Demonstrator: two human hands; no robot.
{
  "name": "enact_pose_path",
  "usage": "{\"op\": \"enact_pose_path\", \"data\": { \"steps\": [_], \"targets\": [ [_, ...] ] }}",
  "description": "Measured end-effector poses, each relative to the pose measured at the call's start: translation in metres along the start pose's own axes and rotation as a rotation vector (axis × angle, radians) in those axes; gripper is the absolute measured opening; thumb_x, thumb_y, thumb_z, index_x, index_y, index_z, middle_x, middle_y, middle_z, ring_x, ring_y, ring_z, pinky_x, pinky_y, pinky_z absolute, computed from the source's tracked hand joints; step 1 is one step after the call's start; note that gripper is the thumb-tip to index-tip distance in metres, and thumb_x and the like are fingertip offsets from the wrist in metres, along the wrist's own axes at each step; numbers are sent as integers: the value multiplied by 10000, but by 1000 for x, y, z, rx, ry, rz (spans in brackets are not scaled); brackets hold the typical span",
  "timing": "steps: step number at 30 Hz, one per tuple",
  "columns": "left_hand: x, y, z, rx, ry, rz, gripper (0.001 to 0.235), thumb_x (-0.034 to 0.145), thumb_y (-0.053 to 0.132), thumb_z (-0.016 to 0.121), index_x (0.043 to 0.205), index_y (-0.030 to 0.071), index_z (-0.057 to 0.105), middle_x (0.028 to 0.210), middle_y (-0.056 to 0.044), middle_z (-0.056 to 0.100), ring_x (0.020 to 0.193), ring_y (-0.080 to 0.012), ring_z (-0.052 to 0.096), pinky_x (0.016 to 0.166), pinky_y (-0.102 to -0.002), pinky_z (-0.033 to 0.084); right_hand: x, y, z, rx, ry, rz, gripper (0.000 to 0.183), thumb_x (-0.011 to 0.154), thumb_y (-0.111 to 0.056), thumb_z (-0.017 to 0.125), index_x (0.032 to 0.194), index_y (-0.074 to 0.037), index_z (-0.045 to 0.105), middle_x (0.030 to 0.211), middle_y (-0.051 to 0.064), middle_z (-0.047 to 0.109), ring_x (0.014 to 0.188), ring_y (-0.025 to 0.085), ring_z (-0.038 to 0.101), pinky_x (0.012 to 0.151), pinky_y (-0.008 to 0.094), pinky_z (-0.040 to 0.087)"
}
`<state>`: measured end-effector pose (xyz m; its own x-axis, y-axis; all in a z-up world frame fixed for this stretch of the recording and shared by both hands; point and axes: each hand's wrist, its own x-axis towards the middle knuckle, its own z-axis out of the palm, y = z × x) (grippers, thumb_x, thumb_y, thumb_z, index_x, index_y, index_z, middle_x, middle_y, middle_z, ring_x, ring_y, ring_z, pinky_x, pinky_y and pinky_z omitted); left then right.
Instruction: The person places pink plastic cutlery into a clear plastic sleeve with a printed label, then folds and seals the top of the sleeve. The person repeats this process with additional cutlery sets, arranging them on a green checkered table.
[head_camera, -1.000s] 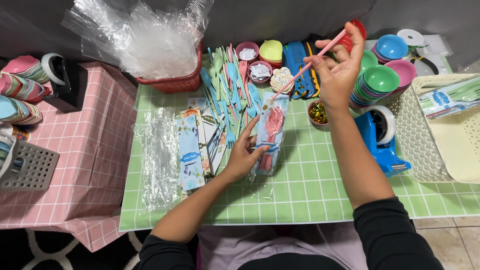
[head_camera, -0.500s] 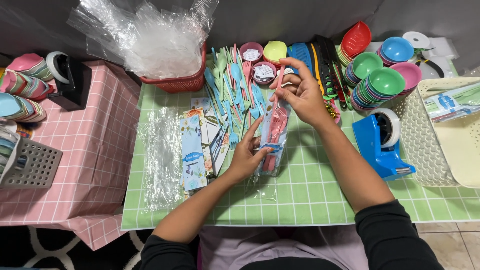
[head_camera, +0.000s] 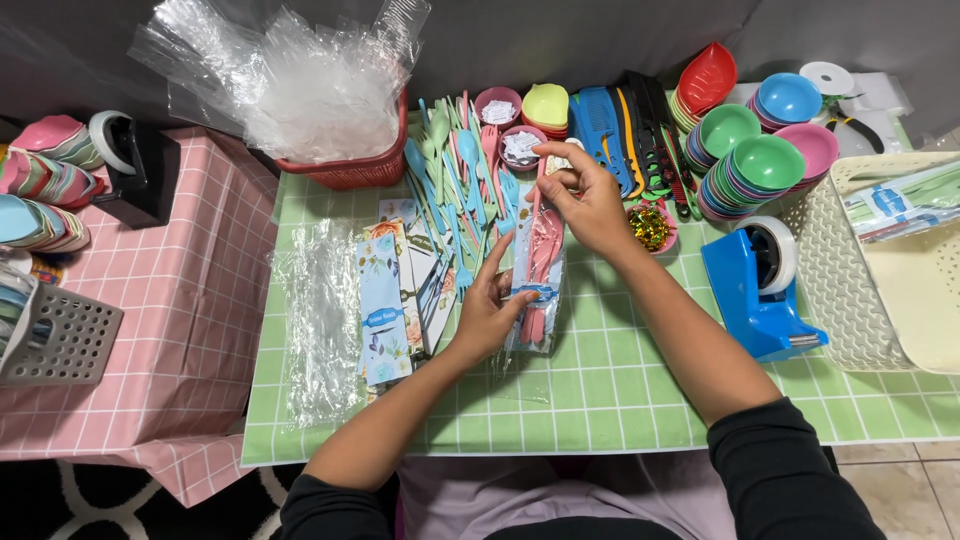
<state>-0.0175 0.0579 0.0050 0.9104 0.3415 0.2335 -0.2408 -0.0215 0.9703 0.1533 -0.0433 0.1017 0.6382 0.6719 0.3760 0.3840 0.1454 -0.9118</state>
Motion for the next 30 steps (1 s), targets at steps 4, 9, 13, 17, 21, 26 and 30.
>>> {"op": "enact_pose_path", "data": {
  "steps": [4, 9, 13, 17, 21, 26, 30],
  "targets": [
    [-1, 4, 3, 2, 17, -1, 821, 915, -49, 671, 1601, 151, 265, 682, 6, 579, 651, -50, 412, 524, -155, 437, 3, 0, 2, -86, 38, -20, 206, 991, -175, 672, 1190, -172, 725, 841, 22, 736, 740, 58, 642, 677, 193, 540],
    [-3, -8, -2, -38, 62, -69, 849, 922, -47, 657, 1610, 176, 212, 893, -72, 690, 722, -56, 513, 621, -148, 491, -1, 6, 3, -185, -66, -107, 100, 965, -177, 706, 984, -118, 784, 986, 67, 760, 937, 220, 699, 879, 344, 513],
    [-7, -62, 1, -141, 57, -160, 877, 916, -39, 662, 1615, 179, 178, 1158, -168, 692, 912, -132, 643, 715, -227, 565, 5, 7, -5, -174, -78, -122, 131, 991, -177, 676, 986, -96, 779, 1048, 87, 746, 994, 245, 687, 918, 371, 502],
    [-16, -46, 12, -221, 51, -196, 849, 880, -50, 690, 1581, 78, 228, 1271, -231, 630, 1049, -239, 671, 795, -301, 577, 12, 28, -18, -176, 26, -60, 128, 1012, -172, 657, 1068, -133, 765, 971, 27, 732, 887, 132, 677, 830, 276, 520],
    [-21, -30, 12, -241, 181, -94, 791, 881, -32, 651, 1546, 59, 232, 1282, -169, 588, 1092, -209, 642, 836, -307, 554, 16, 53, -13, -244, 27, 7, 160, 957, -40, 656, 1055, -108, 764, 877, 56, 741, 739, 155, 704, 716, 275, 545],
    [-29, -18, 26, -262, 268, -29, 795, 868, -19, 622, 1544, 66, 211, 1283, -138, 552, 1072, -188, 626, 839, -305, 548, 34, 58, 12, -582, -168, -206, 143, 905, -14, 681, 1004, -78, 763, 901, 145, 740, 836, 356, 712, 763, 412, 556],
    [-36, -22, 34, -316, 248, -22, 841, 851, -26, 633, 1561, 89, 198, 1264, -143, 559, 1045, -197, 649, 813, -298, 543, 79, 87, 30, -973, -223, -351, 183, 914, -83, 623, 1037, -160, 735, 919, 46, 717, 931, 276, 683, 852, 408, 521]
  ]
}}
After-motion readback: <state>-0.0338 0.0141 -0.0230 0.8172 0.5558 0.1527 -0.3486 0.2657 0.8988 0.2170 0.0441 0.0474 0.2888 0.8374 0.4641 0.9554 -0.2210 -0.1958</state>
